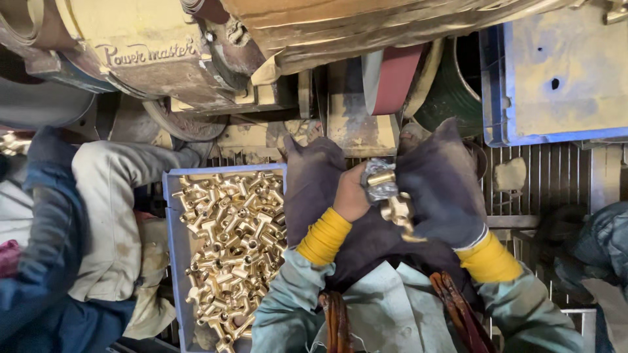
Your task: The person repeatedly picks up small brass-colored metal parts from a blue bin and presses them against a moving belt sander to smooth or polish their surfaces. After each part is treated, it is placed into a separate blue bin to the right.
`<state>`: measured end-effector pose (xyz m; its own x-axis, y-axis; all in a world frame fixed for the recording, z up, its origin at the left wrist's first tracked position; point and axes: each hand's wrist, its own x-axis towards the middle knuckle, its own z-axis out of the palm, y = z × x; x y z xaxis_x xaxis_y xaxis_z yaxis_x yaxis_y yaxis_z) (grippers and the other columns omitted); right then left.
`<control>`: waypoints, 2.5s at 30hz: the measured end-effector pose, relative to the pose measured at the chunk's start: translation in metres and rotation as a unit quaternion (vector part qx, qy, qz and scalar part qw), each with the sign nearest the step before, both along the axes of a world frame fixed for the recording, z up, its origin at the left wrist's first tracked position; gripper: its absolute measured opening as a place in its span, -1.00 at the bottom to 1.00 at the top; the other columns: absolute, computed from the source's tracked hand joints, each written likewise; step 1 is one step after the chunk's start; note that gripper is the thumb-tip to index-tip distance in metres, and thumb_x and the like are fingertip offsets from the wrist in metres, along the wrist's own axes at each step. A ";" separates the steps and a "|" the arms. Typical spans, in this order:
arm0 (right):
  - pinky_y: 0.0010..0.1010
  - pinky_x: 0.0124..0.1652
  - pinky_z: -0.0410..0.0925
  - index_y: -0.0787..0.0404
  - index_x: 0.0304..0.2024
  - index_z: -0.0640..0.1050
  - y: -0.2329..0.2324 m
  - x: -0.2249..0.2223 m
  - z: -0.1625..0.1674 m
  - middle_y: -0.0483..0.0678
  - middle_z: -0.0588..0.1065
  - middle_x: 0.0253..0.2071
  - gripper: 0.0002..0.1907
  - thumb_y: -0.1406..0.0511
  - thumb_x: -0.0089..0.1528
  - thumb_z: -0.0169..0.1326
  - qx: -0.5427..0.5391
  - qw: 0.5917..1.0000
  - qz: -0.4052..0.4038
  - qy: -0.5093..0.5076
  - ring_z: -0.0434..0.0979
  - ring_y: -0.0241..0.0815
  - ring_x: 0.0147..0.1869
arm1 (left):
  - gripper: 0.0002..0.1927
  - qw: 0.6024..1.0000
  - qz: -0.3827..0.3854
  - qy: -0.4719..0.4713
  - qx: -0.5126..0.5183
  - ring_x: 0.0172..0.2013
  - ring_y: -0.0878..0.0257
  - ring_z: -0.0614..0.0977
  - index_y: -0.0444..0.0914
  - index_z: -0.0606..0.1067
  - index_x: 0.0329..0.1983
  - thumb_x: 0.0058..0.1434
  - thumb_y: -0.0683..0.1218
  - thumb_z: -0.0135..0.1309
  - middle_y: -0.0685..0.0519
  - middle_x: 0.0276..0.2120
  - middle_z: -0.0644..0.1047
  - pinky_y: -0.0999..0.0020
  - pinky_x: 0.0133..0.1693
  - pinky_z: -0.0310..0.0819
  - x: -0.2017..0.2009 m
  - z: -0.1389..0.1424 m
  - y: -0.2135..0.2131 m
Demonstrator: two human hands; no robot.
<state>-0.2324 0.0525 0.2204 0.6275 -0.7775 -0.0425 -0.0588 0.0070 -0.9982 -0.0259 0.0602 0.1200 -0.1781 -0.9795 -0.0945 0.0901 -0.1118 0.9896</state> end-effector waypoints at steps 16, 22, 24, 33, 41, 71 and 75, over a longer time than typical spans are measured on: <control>-0.26 -0.09 0.42 0.32 0.10 0.37 -0.074 0.043 -0.125 0.10 0.49 -0.08 -0.30 0.25 0.02 0.40 -0.032 0.975 -0.088 0.201 0.52 -0.02 -0.04 | -0.69 0.989 0.009 -0.120 -0.083 0.10 -0.05 0.56 -0.36 0.45 0.13 0.34 -0.19 0.04 -0.17 0.03 0.53 0.27 0.18 0.34 0.010 -0.103 -0.091; -0.35 -0.13 0.44 0.24 0.06 0.49 -0.089 0.041 -0.137 -0.08 0.54 -0.15 -0.55 0.24 0.15 0.24 0.196 0.974 -0.072 0.091 0.51 -0.29 -0.12 | -0.64 0.976 0.046 -0.007 0.212 -0.35 0.07 0.44 -0.34 0.53 0.14 0.32 -0.19 -0.10 -0.12 -0.29 0.51 0.20 -0.29 0.27 0.000 -0.127 -0.100; -0.39 -0.12 0.43 0.23 0.05 0.53 -0.104 0.044 -0.144 -0.12 0.55 -0.15 -0.61 0.21 0.21 0.17 0.192 0.977 -0.062 0.065 0.50 -0.34 -0.11 | -0.64 0.957 0.057 0.040 0.283 -0.49 0.12 0.44 -0.35 0.54 0.10 0.30 -0.19 -0.12 -0.11 -0.37 0.50 0.21 -0.46 0.29 -0.002 -0.134 -0.114; -0.30 -0.06 0.45 0.25 0.04 0.53 -0.088 0.038 -0.133 -0.02 0.59 -0.11 -0.60 0.22 0.19 0.19 0.060 0.987 -0.053 0.136 0.60 -0.15 -0.05 | -0.66 0.988 0.074 0.003 0.137 -0.07 0.17 0.60 -0.39 0.52 0.08 0.29 -0.16 0.00 -0.06 -0.10 0.63 0.30 0.05 0.44 -0.006 -0.127 -0.104; -0.16 -0.12 0.44 0.26 0.06 0.42 -0.076 0.042 -0.124 0.10 0.53 -0.13 -0.39 0.18 0.05 0.34 -0.103 0.970 -0.056 0.214 0.57 0.11 -0.07 | -0.61 0.977 0.062 -0.144 -0.144 0.11 -0.17 0.56 -0.38 0.44 0.15 0.31 -0.11 0.09 -0.27 0.05 0.54 0.19 0.20 0.36 0.010 -0.077 -0.078; -0.14 0.01 0.41 0.34 0.26 0.31 -0.011 -0.006 -0.015 0.16 0.47 0.03 -0.22 0.21 0.07 0.32 -0.220 0.966 -0.106 0.085 0.50 0.11 0.08 | -0.32 0.979 -0.192 0.049 -0.043 0.26 0.26 0.39 -0.32 0.23 0.45 0.28 -0.21 0.17 0.03 0.27 0.38 0.32 0.31 0.25 0.038 -0.023 -0.002; -0.15 0.06 0.43 0.32 0.29 0.30 -0.002 0.000 0.028 0.14 0.47 0.09 -0.28 0.26 0.13 0.24 -0.232 0.963 -0.119 0.074 0.51 0.08 0.13 | -0.40 0.959 -0.254 0.111 0.060 0.26 0.25 0.47 -0.33 0.31 0.45 0.36 -0.23 0.16 0.00 0.26 0.47 0.30 0.36 0.30 0.031 -0.015 0.039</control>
